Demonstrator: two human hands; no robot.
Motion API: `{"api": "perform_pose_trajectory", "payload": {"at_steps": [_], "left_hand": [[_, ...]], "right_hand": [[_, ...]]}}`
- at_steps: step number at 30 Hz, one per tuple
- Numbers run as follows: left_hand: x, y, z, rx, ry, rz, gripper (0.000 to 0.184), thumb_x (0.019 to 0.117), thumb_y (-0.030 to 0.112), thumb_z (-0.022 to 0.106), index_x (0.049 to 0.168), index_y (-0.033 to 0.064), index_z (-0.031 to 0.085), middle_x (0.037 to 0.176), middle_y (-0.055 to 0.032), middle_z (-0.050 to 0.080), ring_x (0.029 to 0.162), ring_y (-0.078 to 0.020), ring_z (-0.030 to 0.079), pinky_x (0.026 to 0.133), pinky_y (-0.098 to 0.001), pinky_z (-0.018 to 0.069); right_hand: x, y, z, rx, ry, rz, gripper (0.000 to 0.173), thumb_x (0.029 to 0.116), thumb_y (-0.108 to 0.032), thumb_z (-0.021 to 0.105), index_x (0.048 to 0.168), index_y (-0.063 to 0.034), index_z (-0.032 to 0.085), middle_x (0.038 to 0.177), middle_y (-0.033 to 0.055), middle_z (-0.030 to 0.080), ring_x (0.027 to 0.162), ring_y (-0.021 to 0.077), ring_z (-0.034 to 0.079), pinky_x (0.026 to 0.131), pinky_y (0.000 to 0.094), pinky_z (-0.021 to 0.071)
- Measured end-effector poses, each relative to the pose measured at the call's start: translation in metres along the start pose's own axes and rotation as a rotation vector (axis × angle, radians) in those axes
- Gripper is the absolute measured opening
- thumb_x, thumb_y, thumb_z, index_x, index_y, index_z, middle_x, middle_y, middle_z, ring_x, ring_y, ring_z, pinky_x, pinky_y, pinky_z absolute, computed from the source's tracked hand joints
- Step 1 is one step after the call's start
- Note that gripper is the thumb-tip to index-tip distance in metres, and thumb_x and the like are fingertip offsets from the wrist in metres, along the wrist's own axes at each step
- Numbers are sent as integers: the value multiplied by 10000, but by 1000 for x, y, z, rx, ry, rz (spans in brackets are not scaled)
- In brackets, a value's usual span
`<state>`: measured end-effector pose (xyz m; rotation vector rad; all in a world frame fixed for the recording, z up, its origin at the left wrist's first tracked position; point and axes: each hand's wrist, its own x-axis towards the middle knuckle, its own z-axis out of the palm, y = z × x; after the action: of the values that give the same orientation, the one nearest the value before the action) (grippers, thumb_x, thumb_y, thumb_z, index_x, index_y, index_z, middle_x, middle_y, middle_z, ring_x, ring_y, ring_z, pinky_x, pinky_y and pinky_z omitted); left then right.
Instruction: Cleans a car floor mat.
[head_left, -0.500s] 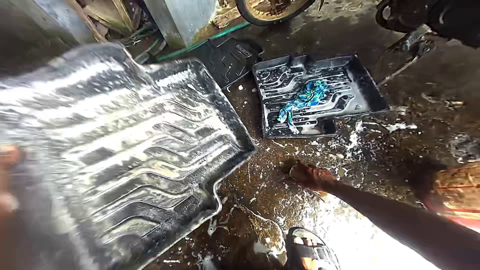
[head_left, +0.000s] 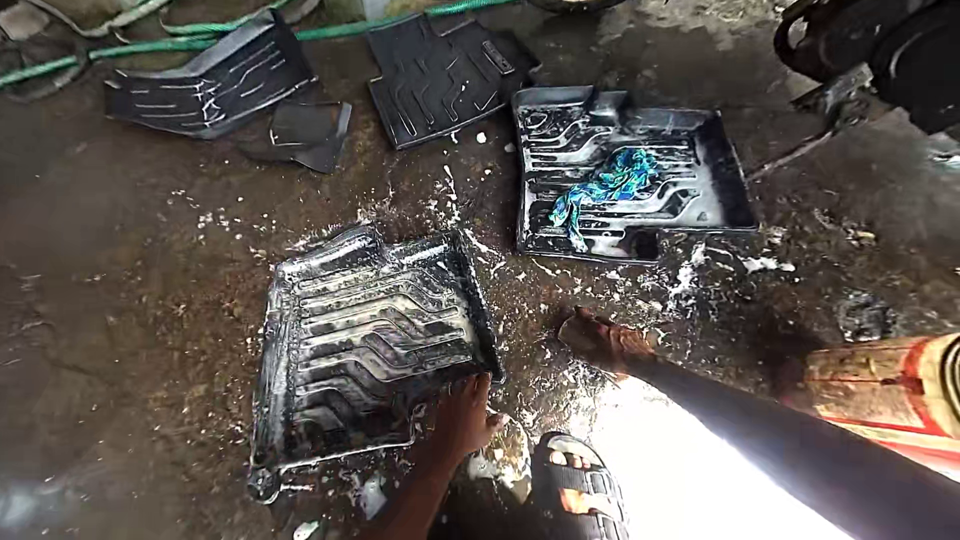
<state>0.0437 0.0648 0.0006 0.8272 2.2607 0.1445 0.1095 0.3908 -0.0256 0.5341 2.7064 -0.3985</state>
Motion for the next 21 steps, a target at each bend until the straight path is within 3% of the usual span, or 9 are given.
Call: {"api": "perform_pose_trajectory", "payload": {"at_steps": [2, 5, 14, 18, 20, 21], "left_hand": [[9, 8, 20, 33, 99, -40, 682, 989, 440, 560, 1593, 195, 357, 1580, -129, 438, 1459, -362, 398, 1170, -626, 300], [15, 9, 36, 19, 237, -88, 524, 1009, 298, 507, 1530, 254, 472, 1507, -88, 529, 1415, -326, 458, 1159, -583, 333], [25, 11, 50, -37, 383, -147, 432, 1010, 286, 490, 1431, 292, 589, 1407, -23, 617, 1349, -261, 517, 1147, -523, 340], [14, 13, 50, -96, 354, -119, 397, 1029, 298, 459, 1380, 266, 641, 1376, -26, 637, 1320, -254, 541, 1142, -531, 329], [-5, 17, 47, -87, 221, -72, 435, 1018, 320, 444, 1402, 215, 618, 1418, -57, 608, 1355, -273, 519, 1157, -553, 319], [-15, 20, 45, -84, 142, -65, 472, 998, 387, 441, 1391, 195, 621, 1418, -63, 603, 1350, -275, 520, 1145, -550, 334]], "right_hand": [[10, 3, 5, -9, -48, 8, 992, 821, -546, 791, 1628, -283, 278, 1303, 206, 624, 1035, 421, 683, 814, 639, 554], [7, 1, 0, -20, -72, -4, 977, 827, -540, 789, 1624, -274, 291, 1301, 199, 628, 1029, 409, 686, 812, 633, 557], [9, -3, 2, -53, -58, -91, 977, 825, -562, 776, 1621, -260, 296, 1282, 198, 632, 1011, 391, 698, 803, 620, 565], [4, -21, -6, -12, -60, -112, 982, 838, -549, 771, 1623, -212, 286, 1314, 212, 620, 1030, 400, 697, 836, 622, 564], [0, -34, -14, 38, -55, -93, 1011, 833, -525, 785, 1628, -195, 254, 1328, 217, 637, 1031, 418, 704, 849, 645, 556], [-1, -41, -17, 64, -29, -89, 986, 828, -510, 793, 1599, -192, 268, 1254, 209, 670, 989, 416, 714, 816, 648, 563]]}}
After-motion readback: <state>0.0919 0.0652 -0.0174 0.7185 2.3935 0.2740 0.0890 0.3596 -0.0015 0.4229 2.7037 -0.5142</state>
